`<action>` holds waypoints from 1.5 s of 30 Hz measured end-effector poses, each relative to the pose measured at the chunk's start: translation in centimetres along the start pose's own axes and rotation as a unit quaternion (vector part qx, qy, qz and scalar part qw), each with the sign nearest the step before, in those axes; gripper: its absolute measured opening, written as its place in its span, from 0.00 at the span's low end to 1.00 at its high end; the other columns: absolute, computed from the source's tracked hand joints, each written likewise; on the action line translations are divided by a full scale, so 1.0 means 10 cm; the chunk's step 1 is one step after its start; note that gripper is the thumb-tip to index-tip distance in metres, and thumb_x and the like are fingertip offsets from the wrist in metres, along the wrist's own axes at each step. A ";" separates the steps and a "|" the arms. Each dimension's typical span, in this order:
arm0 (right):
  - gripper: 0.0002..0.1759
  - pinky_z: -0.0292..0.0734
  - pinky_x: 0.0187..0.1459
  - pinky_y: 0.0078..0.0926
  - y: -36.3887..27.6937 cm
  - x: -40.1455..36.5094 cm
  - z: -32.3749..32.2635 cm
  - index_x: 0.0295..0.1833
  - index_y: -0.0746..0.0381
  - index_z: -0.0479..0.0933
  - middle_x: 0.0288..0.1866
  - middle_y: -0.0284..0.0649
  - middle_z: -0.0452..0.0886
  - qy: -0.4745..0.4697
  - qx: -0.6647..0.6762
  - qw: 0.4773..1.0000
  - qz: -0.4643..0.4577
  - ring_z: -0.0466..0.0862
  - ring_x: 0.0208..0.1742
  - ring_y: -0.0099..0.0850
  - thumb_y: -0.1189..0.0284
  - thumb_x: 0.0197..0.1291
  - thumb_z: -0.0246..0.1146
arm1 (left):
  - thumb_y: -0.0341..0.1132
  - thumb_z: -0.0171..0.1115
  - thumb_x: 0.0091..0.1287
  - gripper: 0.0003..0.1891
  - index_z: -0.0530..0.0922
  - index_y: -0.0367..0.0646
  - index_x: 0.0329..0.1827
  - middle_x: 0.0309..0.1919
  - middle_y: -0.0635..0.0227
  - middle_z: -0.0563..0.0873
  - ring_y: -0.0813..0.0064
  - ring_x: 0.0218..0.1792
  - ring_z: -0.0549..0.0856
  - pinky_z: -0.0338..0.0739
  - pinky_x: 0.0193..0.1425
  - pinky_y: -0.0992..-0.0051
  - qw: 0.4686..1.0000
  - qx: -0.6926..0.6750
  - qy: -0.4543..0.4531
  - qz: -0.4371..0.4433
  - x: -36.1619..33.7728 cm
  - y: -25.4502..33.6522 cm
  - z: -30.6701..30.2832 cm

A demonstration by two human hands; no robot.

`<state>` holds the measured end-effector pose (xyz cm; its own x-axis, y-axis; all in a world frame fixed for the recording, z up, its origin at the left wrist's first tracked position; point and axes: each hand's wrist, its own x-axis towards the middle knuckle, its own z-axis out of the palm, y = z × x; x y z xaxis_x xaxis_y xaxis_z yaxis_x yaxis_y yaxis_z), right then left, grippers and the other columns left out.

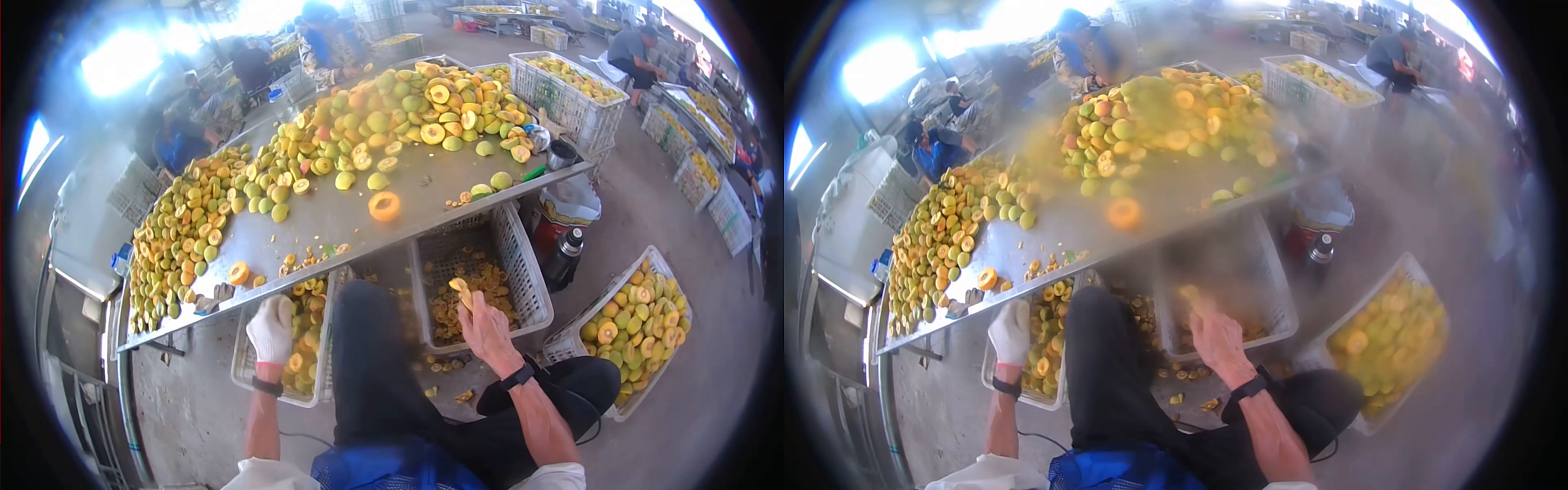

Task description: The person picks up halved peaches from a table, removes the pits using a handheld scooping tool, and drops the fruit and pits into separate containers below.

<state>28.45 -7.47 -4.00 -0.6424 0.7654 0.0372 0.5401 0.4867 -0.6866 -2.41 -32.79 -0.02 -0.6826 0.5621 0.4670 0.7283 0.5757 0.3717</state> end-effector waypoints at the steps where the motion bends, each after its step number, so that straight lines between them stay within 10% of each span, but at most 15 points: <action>1: 0.15 0.80 0.44 0.57 0.21 -0.02 0.10 0.52 0.66 0.74 0.36 0.61 0.86 -0.017 -0.030 0.999 0.005 0.86 0.41 0.62 0.65 0.72 0.60 | 0.37 0.60 0.75 0.10 0.87 0.43 0.49 0.43 0.53 0.90 0.50 0.44 0.88 0.82 0.51 0.59 0.999 0.039 0.001 0.024 0.02 -0.02 0.03; 7: 0.20 0.82 0.45 0.57 1.32 -0.16 0.67 0.55 0.74 0.71 0.34 0.63 0.86 -0.157 -0.214 0.964 0.025 0.88 0.41 0.63 0.67 0.69 0.60 | 0.40 0.64 0.71 0.13 0.86 0.47 0.53 0.49 0.57 0.89 0.53 0.48 0.88 0.82 0.53 0.59 0.997 0.000 0.020 0.076 0.54 0.20 0.45; 14: 0.21 0.84 0.51 0.54 1.25 0.00 0.57 0.59 0.72 0.75 0.42 0.61 0.88 -0.227 -0.207 0.952 0.018 0.89 0.48 0.57 0.66 0.69 0.60 | 0.50 0.68 0.65 0.30 0.79 0.49 0.68 0.61 0.56 0.85 0.53 0.59 0.86 0.82 0.61 0.57 0.963 0.011 -0.235 0.132 1.90 0.69 1.76; 21: 0.15 0.85 0.53 0.50 0.85 0.08 0.46 0.52 0.67 0.81 0.47 0.58 0.89 -0.279 -0.265 0.922 0.043 0.89 0.52 0.54 0.69 0.68 0.58 | 0.48 0.73 0.52 0.38 0.76 0.51 0.70 0.57 0.53 0.85 0.50 0.55 0.87 0.83 0.58 0.56 0.950 0.009 -0.270 0.154 2.04 1.04 2.03; 36: 0.15 0.83 0.50 0.55 0.44 0.18 0.41 0.55 0.68 0.76 0.41 0.61 0.88 -0.224 -0.220 0.949 -0.042 0.89 0.47 0.58 0.69 0.70 0.57 | 0.54 0.72 0.54 0.38 0.78 0.50 0.70 0.56 0.48 0.86 0.48 0.56 0.87 0.82 0.60 0.55 0.956 0.199 -0.215 -0.017 1.53 -0.84 0.23; 45: 0.15 0.77 0.47 0.60 -0.43 0.71 -0.44 0.58 0.61 0.73 0.37 0.61 0.85 -0.126 -0.097 0.981 -0.108 0.84 0.44 0.63 0.65 0.74 0.60 | 0.53 0.70 0.59 0.32 0.83 0.49 0.67 0.59 0.51 0.86 0.49 0.59 0.85 0.81 0.63 0.55 0.970 0.164 -0.174 0.042 1.96 -0.82 0.43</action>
<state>23.96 -2.32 2.42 -0.8540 0.5193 -0.0315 0.4548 0.7157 -0.5301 -22.08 -23.92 2.60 -0.6426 0.7485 0.1638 0.7626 0.6455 0.0425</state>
